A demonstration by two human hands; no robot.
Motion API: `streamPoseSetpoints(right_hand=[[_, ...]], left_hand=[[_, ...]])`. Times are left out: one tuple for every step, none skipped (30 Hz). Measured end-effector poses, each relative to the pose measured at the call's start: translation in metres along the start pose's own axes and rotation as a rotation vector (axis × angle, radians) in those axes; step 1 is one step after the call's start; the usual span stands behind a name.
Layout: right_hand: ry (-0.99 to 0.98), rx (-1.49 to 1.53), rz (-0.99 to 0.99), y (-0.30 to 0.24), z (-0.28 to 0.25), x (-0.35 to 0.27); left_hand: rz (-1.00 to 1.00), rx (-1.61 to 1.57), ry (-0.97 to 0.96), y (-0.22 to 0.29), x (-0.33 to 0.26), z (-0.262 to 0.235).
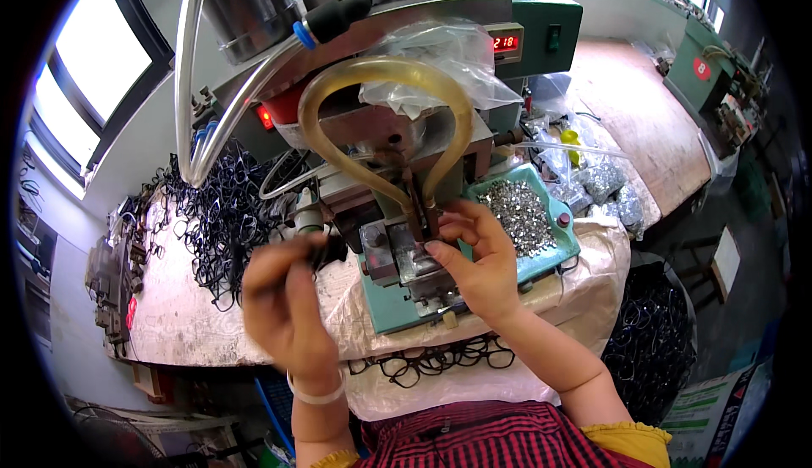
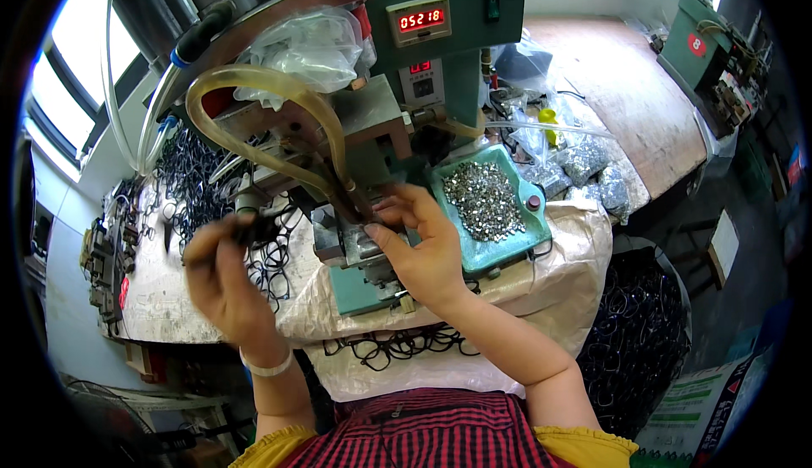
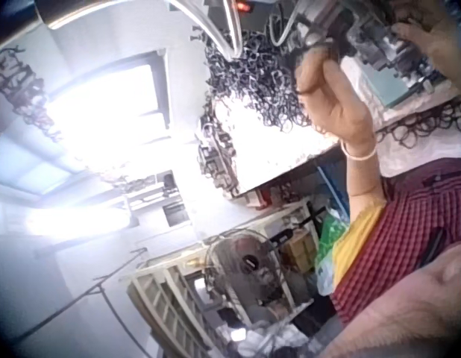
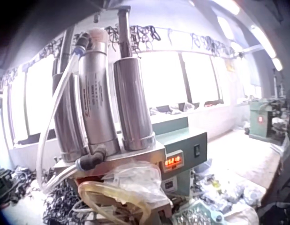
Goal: The person repeatedly picks up black eyeglass frames from a pile, places them into a green mechanical jig, and presses a lever to secure small metal components onto the frames. The person then removes the frames and places them on the table, continuing the cycle with additional frames.
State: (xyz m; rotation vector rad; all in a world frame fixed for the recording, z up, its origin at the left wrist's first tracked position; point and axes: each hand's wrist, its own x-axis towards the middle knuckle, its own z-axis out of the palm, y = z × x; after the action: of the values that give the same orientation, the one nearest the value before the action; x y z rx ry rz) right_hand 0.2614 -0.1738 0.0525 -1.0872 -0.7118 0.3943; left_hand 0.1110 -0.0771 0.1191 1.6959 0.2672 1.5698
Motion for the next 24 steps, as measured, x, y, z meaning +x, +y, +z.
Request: streamPoseSetpoints(right_hand=[[-0.001, 0.028, 0.006, 0.001, 0.001, 0.0], [-0.001, 0.057, 0.011, 0.004, 0.0, 0.0], [0.0, 0.085, 0.017, 0.004, 0.0, -0.001], [-0.003, 0.08, 0.024, 0.003, 0.0, -0.001], [-0.005, 0.075, 0.031, 0.0, 0.0, 0.0], [-0.007, 0.07, 0.039, -0.005, 0.0, 0.0], [-0.05, -0.033, 0.025, -0.015, -0.002, -0.002], [-0.095, -0.128, 0.017, -0.028, -0.005, -0.005], [-0.142, -0.223, 0.009, -0.035, -0.013, -0.007], [-0.155, -0.388, 0.002, -0.032, -0.027, -0.004], [-0.162, -0.553, -0.015, -0.022, -0.048, 0.003], [-0.102, -0.866, -0.202, -0.009, -0.069, 0.012], [0.017, -1.194, -0.167, 0.015, -0.095, 0.016], [0.117, -1.407, -0.183, 0.03, -0.117, 0.013], [0.123, -1.375, -0.212, 0.043, -0.136, 0.012], [0.127, -1.342, -0.251, 0.047, -0.139, 0.01], [0.133, -1.31, -0.289, 0.049, -0.141, 0.009], [0.128, -1.288, -0.291, 0.051, -0.138, 0.01], [0.137, -1.266, -0.303, 0.051, -0.132, 0.017], [0.14, -1.243, -0.309, 0.051, -0.125, 0.022], [0.092, -1.177, -0.413, 0.052, -0.115, 0.035], [0.056, -1.215, -0.415, 0.056, -0.102, 0.048], [0.025, -1.253, -0.419, 0.062, -0.094, 0.057], [0.031, -1.326, -0.377, 0.069, -0.093, 0.059]], left_hand=[[-0.052, -0.007, 0.043, -0.009, 0.004, 0.001], [-0.002, 0.036, -0.006, -0.014, 0.006, -0.004], [-0.002, 0.027, -0.017, -0.014, 0.007, -0.005], [-0.006, 0.017, -0.019, -0.016, 0.006, -0.007], [-0.011, 0.007, -0.022, -0.016, 0.006, -0.007], [-0.028, -0.054, 0.009, -0.011, 0.006, 0.0], [0.027, -0.03, -0.086, -0.012, 0.005, -0.002], [0.08, 0.003, -0.184, -0.013, 0.002, -0.007], [0.131, 0.037, -0.282, -0.015, -0.002, -0.01], [0.217, 0.091, -0.394, -0.013, -0.009, -0.012], [0.314, 0.142, -0.502, -0.014, -0.015, -0.01], [0.384, 0.181, -0.594, -0.016, -0.019, -0.008], [0.445, 0.209, -0.635, -0.018, -0.023, 0.001], [0.46, 0.212, -0.697, -0.022, -0.026, 0.005], [0.471, 0.223, -0.759, -0.026, -0.03, 0.006], [0.466, 0.217, -0.753, -0.028, -0.032, 0.006], [0.461, 0.209, -0.747, -0.03, -0.033, 0.007], [0.458, 0.201, -0.741, -0.032, -0.034, 0.007], [0.455, 0.198, -0.73, -0.033, -0.033, 0.008], [0.445, 0.196, -0.722, -0.033, -0.036, 0.008], [0.435, 0.194, -0.712, -0.034, -0.039, 0.008], [0.43, 0.206, -0.694, -0.034, -0.043, 0.008], [0.431, 0.216, -0.677, -0.034, -0.045, 0.009], [0.432, 0.226, -0.66, -0.033, -0.047, 0.009]])
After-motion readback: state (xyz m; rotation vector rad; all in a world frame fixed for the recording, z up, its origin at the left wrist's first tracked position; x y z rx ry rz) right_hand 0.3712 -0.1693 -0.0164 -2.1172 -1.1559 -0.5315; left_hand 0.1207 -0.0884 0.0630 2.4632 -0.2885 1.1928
